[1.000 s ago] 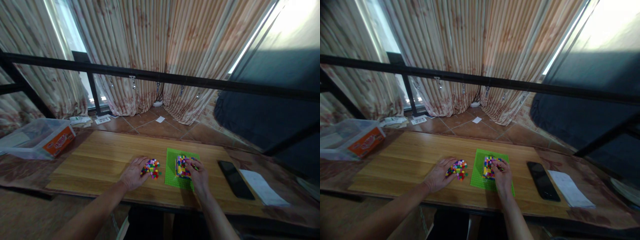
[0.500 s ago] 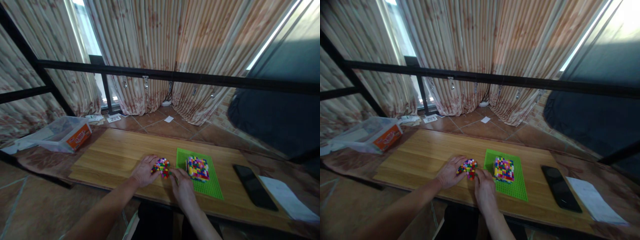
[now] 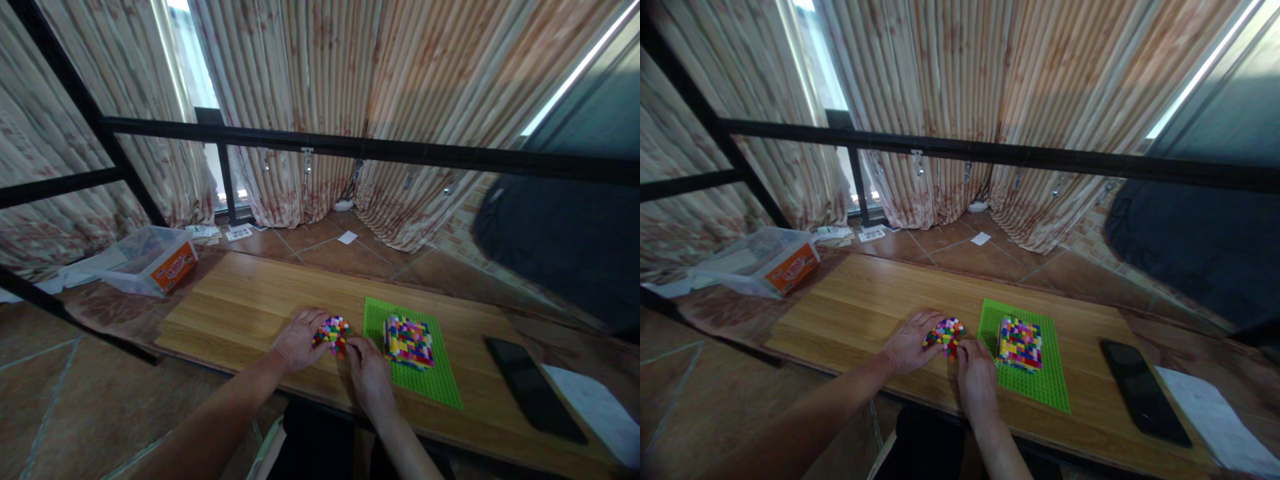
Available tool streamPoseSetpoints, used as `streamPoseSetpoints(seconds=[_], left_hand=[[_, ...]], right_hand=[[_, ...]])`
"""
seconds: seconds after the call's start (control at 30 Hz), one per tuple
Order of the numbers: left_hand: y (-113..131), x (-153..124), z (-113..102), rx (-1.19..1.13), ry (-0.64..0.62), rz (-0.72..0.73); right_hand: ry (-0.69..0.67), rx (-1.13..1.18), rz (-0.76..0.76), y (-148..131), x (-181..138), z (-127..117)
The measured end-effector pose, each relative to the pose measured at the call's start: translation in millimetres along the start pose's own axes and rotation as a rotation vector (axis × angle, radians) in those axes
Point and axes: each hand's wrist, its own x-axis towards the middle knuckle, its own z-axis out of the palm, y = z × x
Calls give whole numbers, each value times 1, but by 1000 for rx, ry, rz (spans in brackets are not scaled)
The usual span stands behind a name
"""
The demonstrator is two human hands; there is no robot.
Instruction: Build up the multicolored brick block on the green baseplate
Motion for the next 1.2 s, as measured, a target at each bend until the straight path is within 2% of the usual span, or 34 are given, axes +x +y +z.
streamPoseSetpoints(seconds=[0.2,0.33,0.57,0.7,0.83,1.03,1.2], left_hand=[[-1,-1,0,16,-8,0],[-3,-1,1,24,-9,-4],[-2,1,0,9,-12,-4],[-3,1,1,-1,12,4],[-3,1,1,-2,12,2],[-2,2,-1,0,10,6],[-3,2,-1,4,-9,8]], right_hand=[[-41,288,169,-1,-24,-17],[45,368,291,9,-35,-43],[197,231,336,33,-20,-100],[186,40,361,41,-2,-120],[154,-61,309,42,14,-123],[87,-152,-5,38,35,-104],[-18,-278,-55,46,41,-94]])
